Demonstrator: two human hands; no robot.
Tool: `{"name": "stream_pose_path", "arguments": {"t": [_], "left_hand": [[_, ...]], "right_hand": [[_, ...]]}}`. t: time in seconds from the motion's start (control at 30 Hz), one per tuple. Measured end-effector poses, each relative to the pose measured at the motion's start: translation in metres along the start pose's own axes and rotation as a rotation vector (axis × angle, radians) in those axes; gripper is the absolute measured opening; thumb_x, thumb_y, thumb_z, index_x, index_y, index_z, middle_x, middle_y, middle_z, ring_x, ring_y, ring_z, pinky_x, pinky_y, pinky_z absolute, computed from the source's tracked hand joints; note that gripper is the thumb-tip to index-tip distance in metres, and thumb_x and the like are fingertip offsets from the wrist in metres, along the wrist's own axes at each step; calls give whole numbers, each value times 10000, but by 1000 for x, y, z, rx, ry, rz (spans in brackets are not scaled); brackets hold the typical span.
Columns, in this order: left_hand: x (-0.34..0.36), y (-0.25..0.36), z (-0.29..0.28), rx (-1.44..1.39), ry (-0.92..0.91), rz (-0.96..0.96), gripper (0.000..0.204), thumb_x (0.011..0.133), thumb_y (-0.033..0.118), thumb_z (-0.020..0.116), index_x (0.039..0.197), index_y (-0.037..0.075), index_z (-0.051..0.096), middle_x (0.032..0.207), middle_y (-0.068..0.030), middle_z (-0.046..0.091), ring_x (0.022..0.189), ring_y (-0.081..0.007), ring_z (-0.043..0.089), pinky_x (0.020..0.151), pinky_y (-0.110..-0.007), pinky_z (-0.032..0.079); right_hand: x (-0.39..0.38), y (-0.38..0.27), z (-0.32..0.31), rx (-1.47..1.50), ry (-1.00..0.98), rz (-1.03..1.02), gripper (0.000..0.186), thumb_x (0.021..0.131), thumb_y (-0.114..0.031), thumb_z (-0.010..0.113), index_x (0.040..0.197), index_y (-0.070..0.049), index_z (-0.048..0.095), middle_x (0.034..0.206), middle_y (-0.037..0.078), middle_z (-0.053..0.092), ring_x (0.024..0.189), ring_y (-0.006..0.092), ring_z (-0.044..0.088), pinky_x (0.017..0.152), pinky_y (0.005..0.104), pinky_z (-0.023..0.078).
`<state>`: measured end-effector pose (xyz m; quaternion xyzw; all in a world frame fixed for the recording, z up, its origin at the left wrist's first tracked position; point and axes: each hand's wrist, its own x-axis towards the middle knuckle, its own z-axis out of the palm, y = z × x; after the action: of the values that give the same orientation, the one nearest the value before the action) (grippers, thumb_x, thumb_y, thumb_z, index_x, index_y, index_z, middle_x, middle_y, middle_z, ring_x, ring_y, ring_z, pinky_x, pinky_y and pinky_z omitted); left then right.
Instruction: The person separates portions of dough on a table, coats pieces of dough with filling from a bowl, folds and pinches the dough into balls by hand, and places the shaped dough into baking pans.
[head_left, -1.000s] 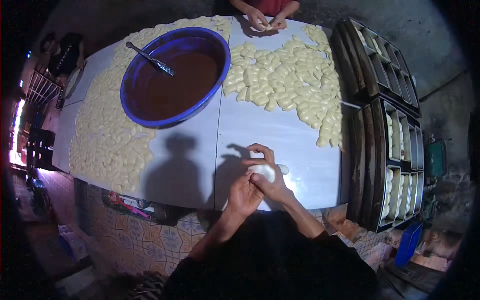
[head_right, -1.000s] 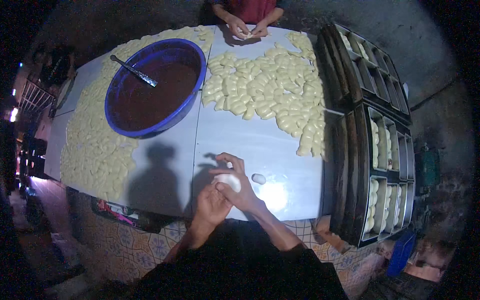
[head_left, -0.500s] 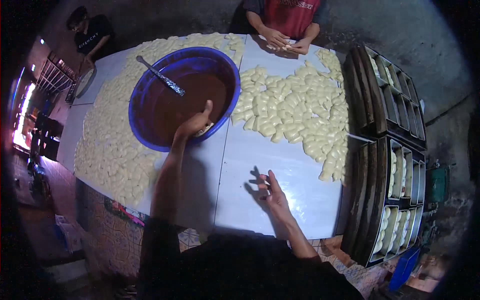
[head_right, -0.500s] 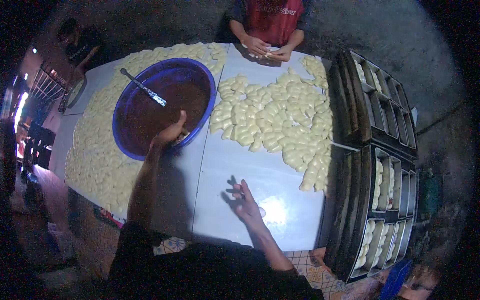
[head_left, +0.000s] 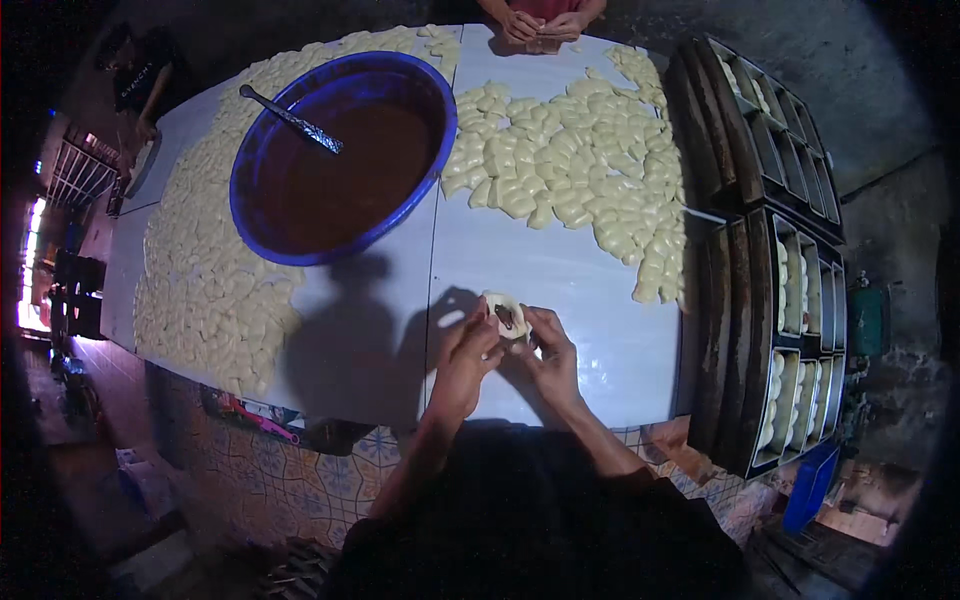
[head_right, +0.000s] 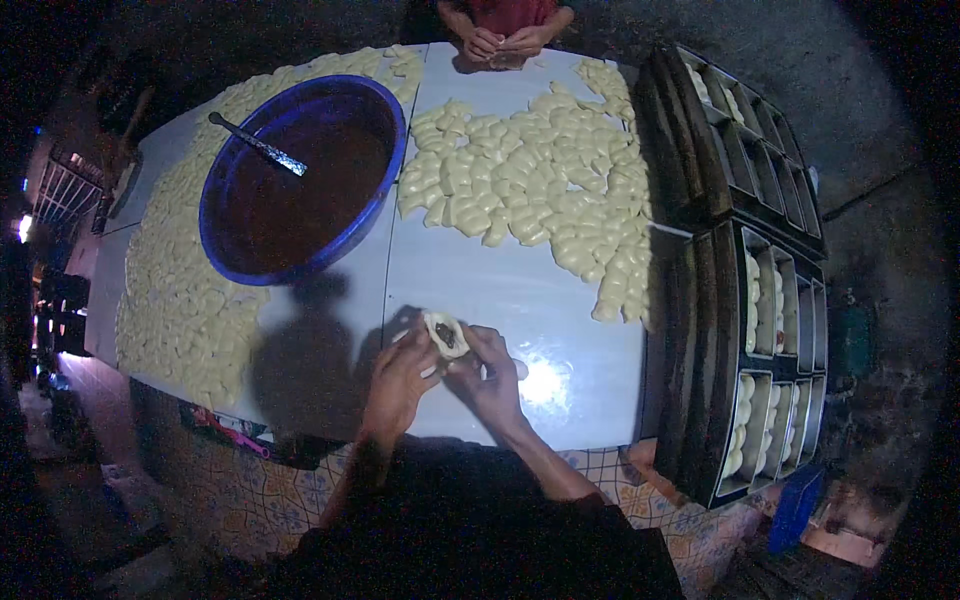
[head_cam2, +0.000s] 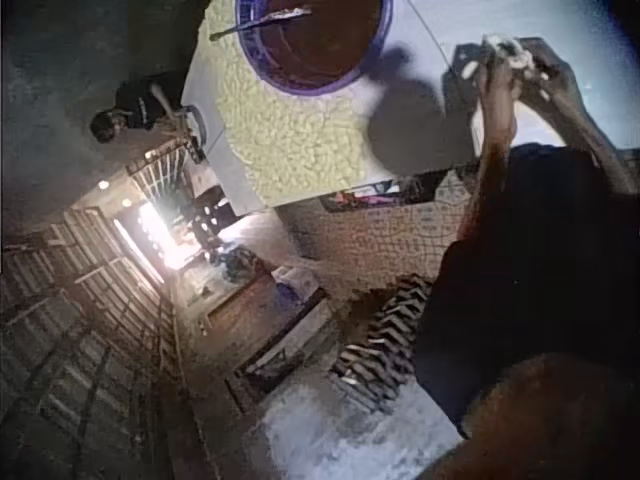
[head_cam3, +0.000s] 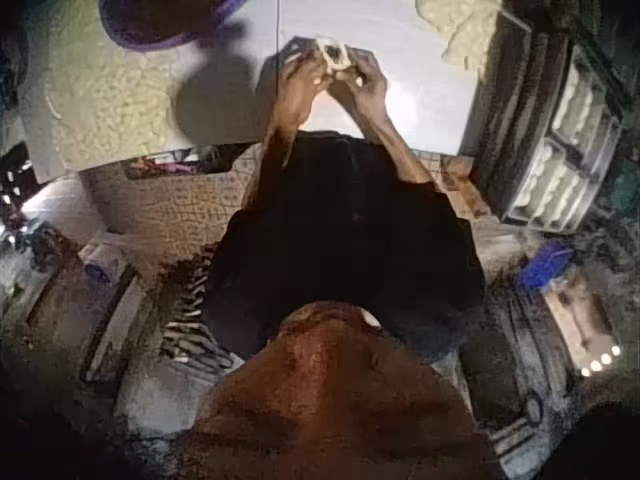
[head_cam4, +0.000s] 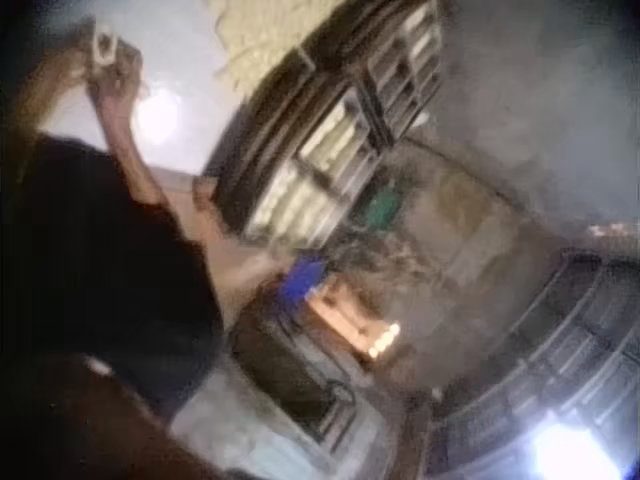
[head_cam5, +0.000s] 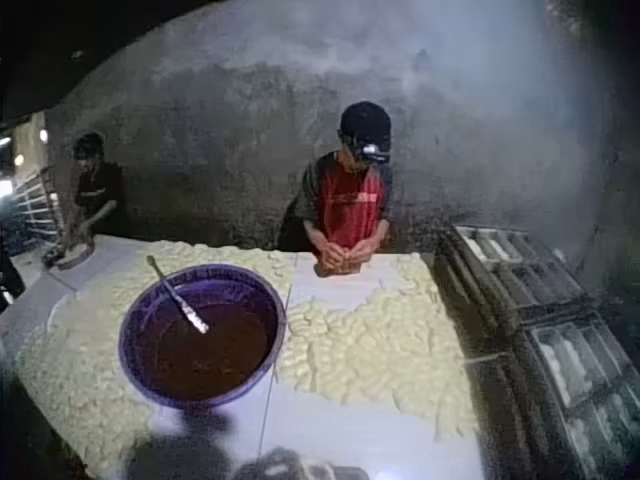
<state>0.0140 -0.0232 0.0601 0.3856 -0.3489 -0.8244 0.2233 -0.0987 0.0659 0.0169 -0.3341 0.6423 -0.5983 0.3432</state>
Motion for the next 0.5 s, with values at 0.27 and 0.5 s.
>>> {"name": "stream_pose_path", "arguments": {"t": [0.27,0.5], "left_hand": [[-22,-33,-4,554,-135,404,252,892,5,607,1136,-58,618,1066,-129,576,921,-136,617,773,-241,519],[-19,-57,1,211,-50,223,142,842,68,712,834,-27,607,813,-43,608,750,-104,615,674,-226,512]], "right_hand": [[-22,-8,-22,244,78,-239,200,781,56,678,976,13,671,1136,122,556,992,164,559,846,272,462],[-48,-10,-35,-242,-79,-271,229,830,-85,683,1045,-8,688,994,120,648,943,209,617,767,314,507]]}}
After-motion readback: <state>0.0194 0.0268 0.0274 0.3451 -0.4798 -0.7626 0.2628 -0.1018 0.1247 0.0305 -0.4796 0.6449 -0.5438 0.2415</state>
